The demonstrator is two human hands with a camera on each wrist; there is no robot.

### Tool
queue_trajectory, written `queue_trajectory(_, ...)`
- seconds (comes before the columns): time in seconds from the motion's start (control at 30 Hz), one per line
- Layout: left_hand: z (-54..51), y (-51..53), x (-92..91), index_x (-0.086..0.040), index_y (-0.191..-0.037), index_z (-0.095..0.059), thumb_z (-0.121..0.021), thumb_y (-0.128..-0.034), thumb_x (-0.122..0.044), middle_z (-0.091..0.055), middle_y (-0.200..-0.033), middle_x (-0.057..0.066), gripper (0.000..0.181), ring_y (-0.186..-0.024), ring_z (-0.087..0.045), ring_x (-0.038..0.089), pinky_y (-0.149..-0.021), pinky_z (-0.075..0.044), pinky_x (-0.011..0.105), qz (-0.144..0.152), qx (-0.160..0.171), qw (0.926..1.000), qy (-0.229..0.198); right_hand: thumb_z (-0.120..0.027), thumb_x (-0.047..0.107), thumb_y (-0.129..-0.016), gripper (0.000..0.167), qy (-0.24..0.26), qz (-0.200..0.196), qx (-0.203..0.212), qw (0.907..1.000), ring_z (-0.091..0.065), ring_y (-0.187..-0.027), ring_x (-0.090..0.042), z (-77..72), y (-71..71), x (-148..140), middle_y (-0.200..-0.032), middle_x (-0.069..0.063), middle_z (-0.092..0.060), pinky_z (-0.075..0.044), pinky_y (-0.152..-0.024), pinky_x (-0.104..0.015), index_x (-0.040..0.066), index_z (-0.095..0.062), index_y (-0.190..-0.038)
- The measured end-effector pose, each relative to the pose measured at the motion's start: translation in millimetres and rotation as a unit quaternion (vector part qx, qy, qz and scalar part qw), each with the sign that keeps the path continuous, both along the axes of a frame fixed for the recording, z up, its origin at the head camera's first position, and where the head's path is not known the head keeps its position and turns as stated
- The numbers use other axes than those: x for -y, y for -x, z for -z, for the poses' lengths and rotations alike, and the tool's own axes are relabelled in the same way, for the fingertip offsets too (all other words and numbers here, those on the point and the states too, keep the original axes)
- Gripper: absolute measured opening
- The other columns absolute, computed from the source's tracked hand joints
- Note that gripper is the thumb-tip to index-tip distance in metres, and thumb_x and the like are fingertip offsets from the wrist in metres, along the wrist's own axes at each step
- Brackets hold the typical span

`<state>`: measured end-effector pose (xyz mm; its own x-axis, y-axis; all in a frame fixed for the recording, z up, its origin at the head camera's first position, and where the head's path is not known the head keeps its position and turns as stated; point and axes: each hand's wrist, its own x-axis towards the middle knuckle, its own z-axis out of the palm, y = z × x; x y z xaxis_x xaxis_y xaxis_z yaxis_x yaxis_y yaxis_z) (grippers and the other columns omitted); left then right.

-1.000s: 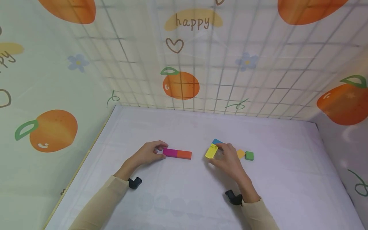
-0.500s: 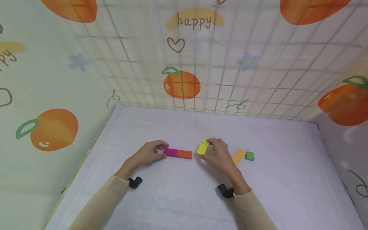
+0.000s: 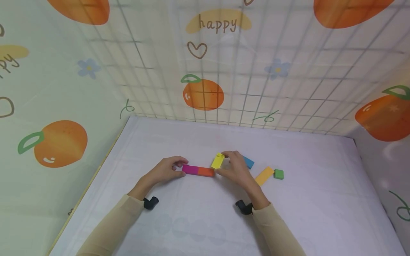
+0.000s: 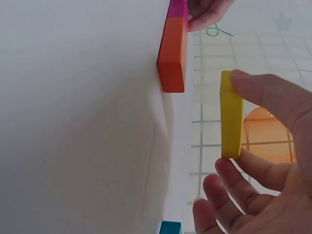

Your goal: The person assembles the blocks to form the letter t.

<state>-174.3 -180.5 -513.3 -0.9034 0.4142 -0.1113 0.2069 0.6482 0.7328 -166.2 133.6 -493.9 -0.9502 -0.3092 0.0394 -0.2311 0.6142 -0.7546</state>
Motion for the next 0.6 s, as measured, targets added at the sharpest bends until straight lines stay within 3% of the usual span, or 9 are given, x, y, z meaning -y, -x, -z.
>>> queue_trajectory(0.37, 1.0, 0.2, 0.5, -0.015, -0.121, -0.068, -0.082, -0.0837, -0.014, -0.062, -0.101, -0.004, 0.04, -0.095, -0.055, 0.017, -0.083, -0.048, 0.034, 0.005, -0.01, 0.9999, -0.006, -0.083, 0.029, -0.081, 0.064, 0.0, -0.007, 0.017, 0.9998, -0.053, -0.109, -0.034, 0.4, 7.9, 14.9, -0.128, -0.014, -0.053, -0.051, -0.086, -0.045, 0.006, -0.056, -0.135)
queue_trajectory(0.6, 2.0, 1.2, 0.4, -0.016, -0.122, -0.068, -0.081, -0.0844, -0.015, -0.062, -0.102, -0.005, 0.04, -0.096, -0.055, 0.017, -0.083, -0.048, 0.034, 0.001, 0.001, 1.0, -0.002, -0.083, 0.027, -0.081, 0.064, 0.001, -0.016, 0.027, 0.9995, -0.052, -0.112, -0.034, 0.3, 14.5, 27.4, -0.13, -0.013, -0.052, -0.05, -0.09, -0.046, 0.007, -0.056, -0.136)
